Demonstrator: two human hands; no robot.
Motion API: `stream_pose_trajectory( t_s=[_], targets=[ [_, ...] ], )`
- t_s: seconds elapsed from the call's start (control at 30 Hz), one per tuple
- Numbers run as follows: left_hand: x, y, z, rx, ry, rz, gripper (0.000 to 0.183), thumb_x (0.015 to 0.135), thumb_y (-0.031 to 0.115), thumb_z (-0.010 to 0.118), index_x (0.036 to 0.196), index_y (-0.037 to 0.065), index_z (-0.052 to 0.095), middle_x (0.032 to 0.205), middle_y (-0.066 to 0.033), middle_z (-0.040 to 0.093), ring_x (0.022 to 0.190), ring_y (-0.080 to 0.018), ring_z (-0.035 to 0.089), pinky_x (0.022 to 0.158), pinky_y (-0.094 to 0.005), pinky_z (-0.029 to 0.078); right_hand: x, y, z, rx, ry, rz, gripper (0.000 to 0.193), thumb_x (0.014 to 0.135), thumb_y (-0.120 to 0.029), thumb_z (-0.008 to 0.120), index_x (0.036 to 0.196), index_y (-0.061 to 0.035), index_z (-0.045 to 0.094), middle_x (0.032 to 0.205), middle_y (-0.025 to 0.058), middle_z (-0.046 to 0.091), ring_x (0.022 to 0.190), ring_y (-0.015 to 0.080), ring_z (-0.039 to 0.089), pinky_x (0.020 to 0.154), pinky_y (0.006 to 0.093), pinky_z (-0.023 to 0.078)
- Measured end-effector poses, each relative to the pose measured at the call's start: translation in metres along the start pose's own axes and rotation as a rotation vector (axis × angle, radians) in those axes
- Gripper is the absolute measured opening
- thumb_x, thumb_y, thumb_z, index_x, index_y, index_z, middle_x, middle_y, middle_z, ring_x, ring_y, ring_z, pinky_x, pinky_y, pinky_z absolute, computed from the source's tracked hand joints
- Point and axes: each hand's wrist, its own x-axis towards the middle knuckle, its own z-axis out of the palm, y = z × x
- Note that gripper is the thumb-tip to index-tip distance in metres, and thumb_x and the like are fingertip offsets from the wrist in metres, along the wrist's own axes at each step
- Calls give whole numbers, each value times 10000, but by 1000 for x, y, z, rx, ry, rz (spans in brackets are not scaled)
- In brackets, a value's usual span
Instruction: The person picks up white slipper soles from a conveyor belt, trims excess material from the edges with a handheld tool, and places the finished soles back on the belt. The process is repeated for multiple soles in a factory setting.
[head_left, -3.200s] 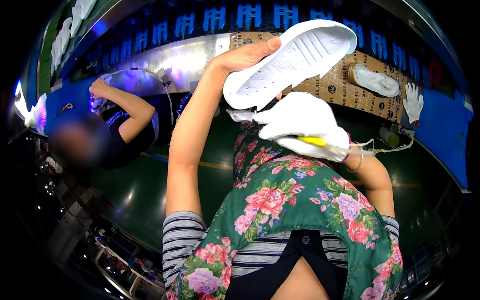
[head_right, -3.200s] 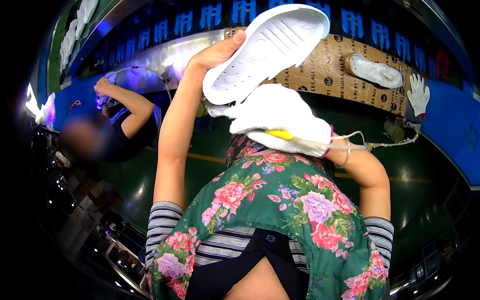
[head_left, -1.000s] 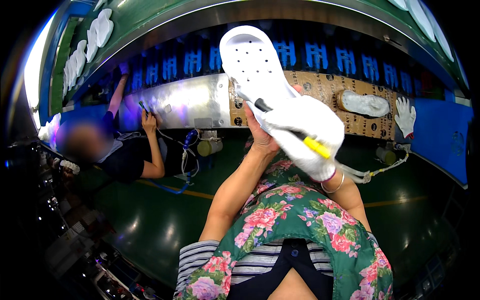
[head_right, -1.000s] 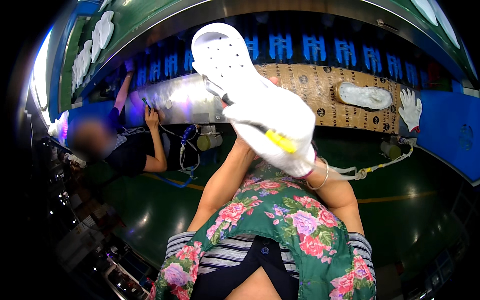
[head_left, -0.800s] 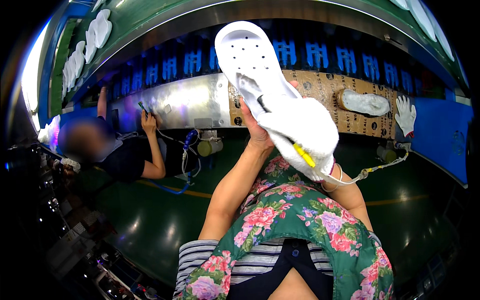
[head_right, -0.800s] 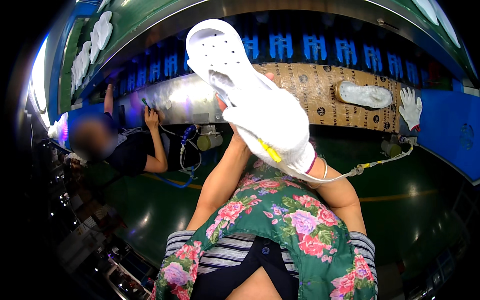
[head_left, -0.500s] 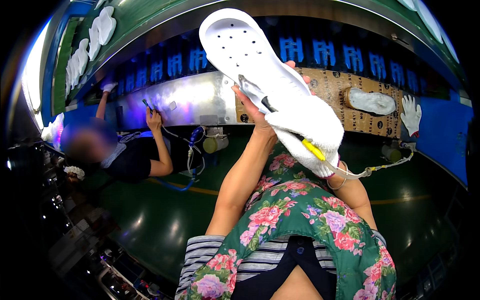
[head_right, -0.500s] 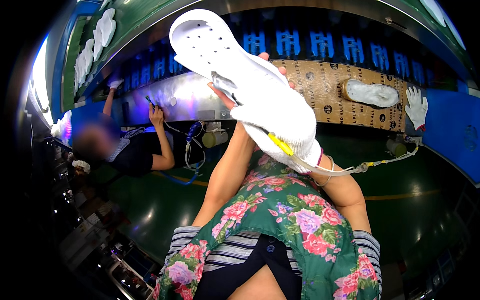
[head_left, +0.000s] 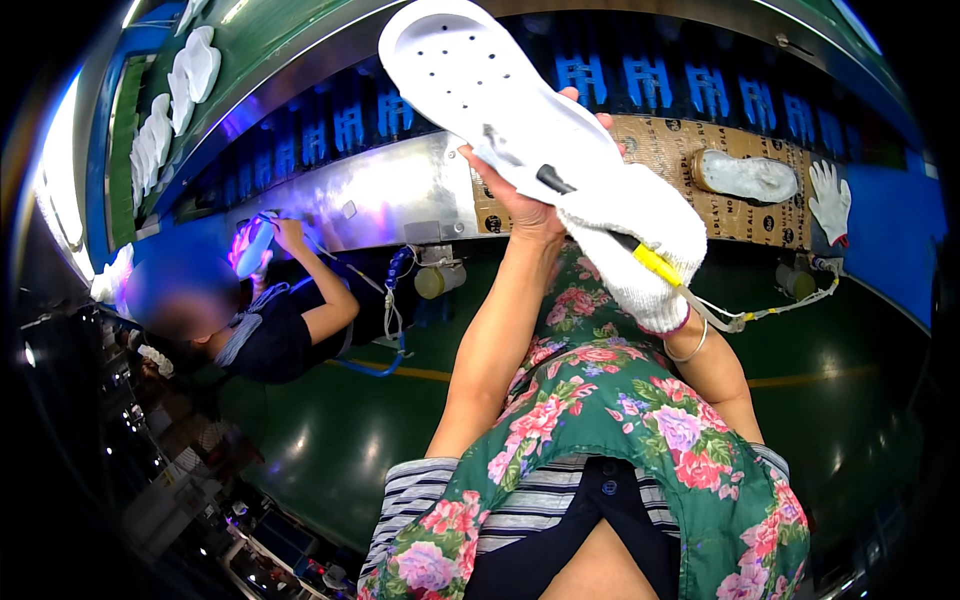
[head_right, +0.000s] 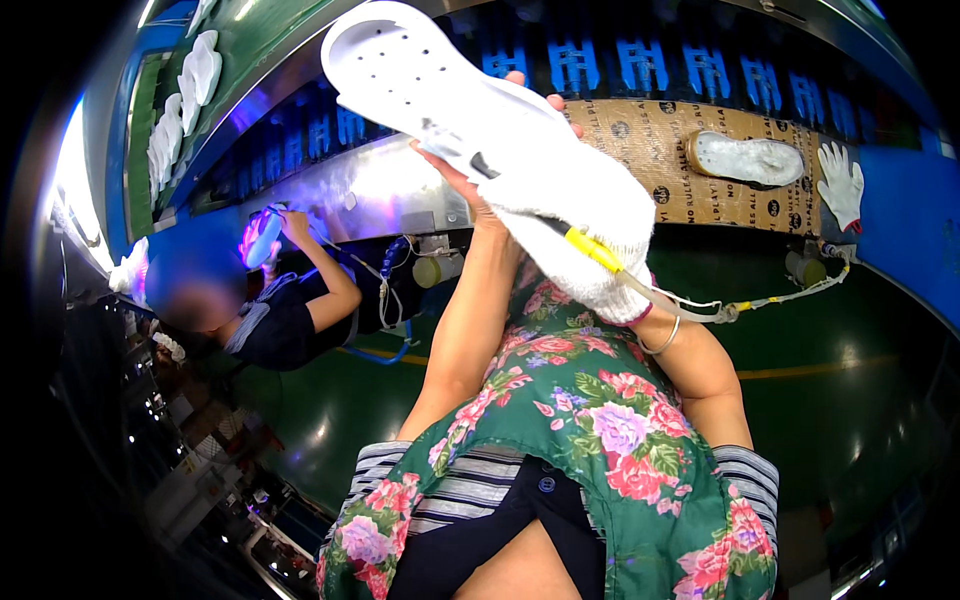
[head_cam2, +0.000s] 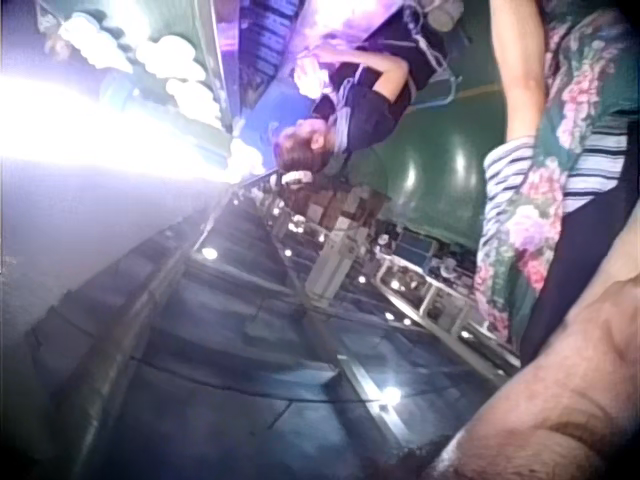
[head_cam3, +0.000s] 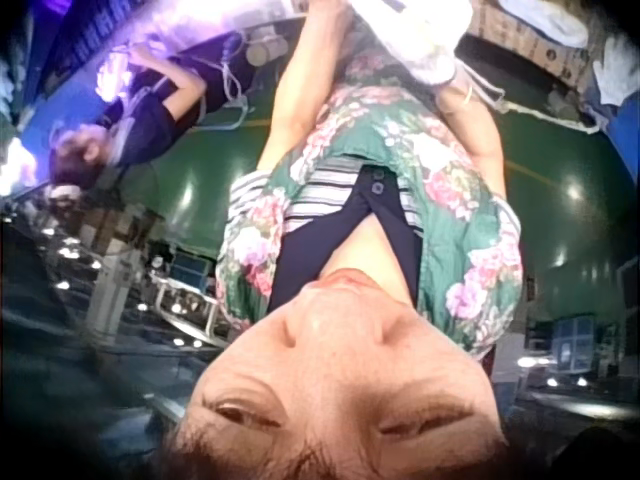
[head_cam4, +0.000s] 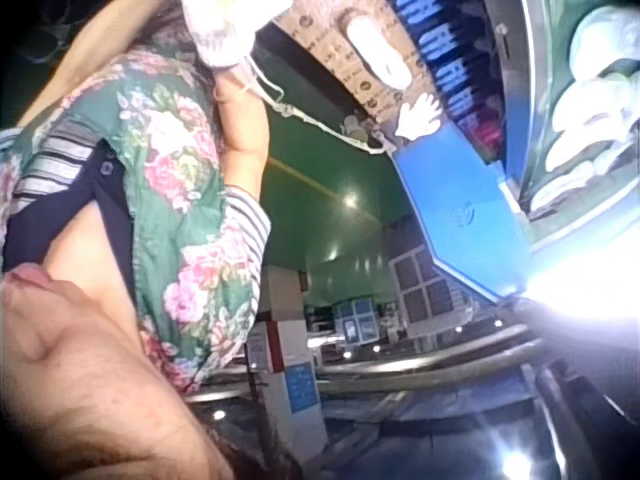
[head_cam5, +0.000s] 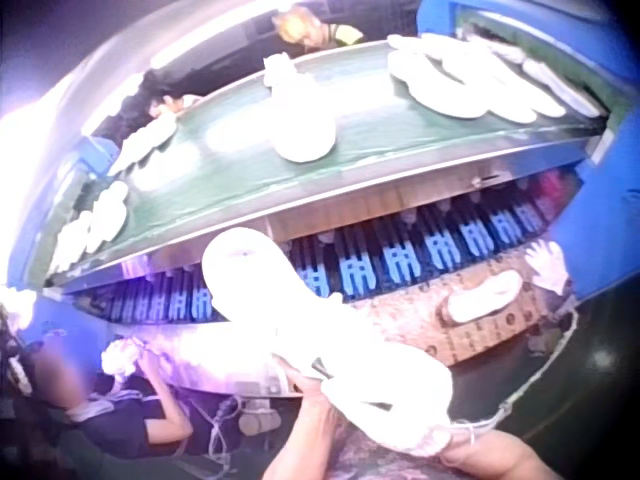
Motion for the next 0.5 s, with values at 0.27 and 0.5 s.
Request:
stream_pose_trajectory(
  t_s=[0.27, 0.5],
  targets=[
    [0, 7, -1, -6, 3, -28, 1139, 734, 976, 365, 1451, 94, 430, 1325, -129, 565, 1087, -410, 629, 821, -612, 574, -4, -1, -5, 7, -74, -90, 241, 749, -5, 805, 968, -105, 794, 941, 40, 753, 855, 225, 710, 768, 341, 541],
    [0, 10, -5, -109, -62, -26, 1107, 701, 966, 457, 1449, 150, 494, 1336, -165, 556, 1108, -455, 593, 859, -633, 540, -12, -2, -14, -80, -158, -141, 218, 741, -11, 810, 934, -111, 797, 910, 47, 749, 824, 236, 702, 731, 316, 541]
  ],
)
